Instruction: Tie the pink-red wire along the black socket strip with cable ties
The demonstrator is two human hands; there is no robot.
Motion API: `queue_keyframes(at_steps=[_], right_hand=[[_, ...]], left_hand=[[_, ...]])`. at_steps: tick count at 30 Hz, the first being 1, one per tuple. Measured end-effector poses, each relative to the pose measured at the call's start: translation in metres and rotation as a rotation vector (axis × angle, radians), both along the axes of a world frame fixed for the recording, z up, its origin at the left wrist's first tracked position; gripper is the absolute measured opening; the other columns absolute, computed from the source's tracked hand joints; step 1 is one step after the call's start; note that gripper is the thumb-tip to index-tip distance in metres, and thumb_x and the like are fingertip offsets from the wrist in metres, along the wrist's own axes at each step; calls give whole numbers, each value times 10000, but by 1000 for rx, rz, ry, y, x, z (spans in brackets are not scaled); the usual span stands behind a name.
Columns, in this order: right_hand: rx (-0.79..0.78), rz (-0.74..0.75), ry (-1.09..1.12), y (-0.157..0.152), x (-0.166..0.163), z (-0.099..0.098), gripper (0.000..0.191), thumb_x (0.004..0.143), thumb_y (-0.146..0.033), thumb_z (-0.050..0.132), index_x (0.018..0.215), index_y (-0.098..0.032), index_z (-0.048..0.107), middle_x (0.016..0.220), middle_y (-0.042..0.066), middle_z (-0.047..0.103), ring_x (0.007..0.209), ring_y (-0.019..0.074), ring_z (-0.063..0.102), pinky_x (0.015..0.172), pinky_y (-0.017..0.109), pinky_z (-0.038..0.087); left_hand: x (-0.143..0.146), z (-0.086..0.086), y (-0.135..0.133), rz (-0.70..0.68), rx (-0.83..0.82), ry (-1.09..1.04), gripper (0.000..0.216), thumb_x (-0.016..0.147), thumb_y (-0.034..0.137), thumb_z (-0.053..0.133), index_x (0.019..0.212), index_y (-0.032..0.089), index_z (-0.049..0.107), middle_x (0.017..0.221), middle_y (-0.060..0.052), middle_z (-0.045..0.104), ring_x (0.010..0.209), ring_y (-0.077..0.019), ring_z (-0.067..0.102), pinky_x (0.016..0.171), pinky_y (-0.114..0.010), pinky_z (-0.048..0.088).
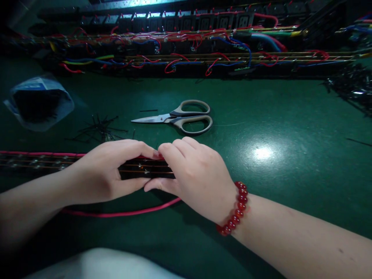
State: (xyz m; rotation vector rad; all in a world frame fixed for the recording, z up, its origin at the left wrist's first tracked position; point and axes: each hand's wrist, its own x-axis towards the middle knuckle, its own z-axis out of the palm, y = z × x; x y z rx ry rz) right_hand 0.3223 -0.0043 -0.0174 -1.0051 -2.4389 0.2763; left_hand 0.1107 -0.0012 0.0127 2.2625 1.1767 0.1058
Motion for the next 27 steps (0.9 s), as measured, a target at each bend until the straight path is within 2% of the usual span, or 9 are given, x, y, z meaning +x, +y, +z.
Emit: queue_keyframes(at_steps=[6, 12, 15, 19, 23, 27], right_hand=[[9, 12, -20, 0, 1, 0, 432, 923, -570, 536, 892, -150, 635, 742, 58, 629, 668, 180, 552, 550, 291, 377], [8, 16, -16, 0, 2, -1, 417, 918, -563, 548, 903, -157, 641, 750, 59, 634, 683, 188, 559, 562, 299, 388], [6, 15, -15, 0, 2, -1, 381, 907, -526, 588, 910, -149, 640, 761, 59, 635, 692, 190, 560, 562, 300, 394], [11, 20, -18, 0, 1, -1, 351, 872, -488, 654, 908, -139, 643, 772, 56, 632, 702, 195, 560, 568, 305, 403], [2, 23, -16, 1, 1, -2, 436, 873, -567, 611, 906, -134, 657, 771, 62, 632, 703, 195, 562, 571, 304, 417], [-3, 20, 2, 2, 1, -2, 412, 895, -544, 594, 888, -138, 659, 759, 61, 632, 691, 184, 559, 568, 295, 417]], left_hand=[[-1, 0, -1, -3, 10, -12, 250, 837, 330, 666, 1070, 262, 609, 1053, 10, 719, 919, -186, 662, 769, -316, 501], [-2, -4, -3, -36, 92, -99, 214, 840, 290, 680, 1038, 231, 623, 1069, 1, 713, 982, -177, 644, 831, -314, 519], [-2, -9, -7, -116, 273, -165, 205, 881, 262, 642, 1069, 182, 621, 1090, -38, 716, 1013, -179, 640, 885, -316, 512], [-1, -11, -12, -192, 498, -83, 206, 951, 290, 557, 1081, 144, 624, 1111, -91, 718, 1012, -227, 646, 856, -373, 489], [0, -9, -14, -197, 493, -49, 238, 965, 280, 526, 1133, 142, 621, 1129, -89, 718, 1014, -235, 649, 906, -413, 455], [0, -8, -14, -204, 489, -37, 262, 965, 258, 503, 1160, 135, 626, 1147, -91, 711, 1035, -248, 642, 959, -452, 429]])
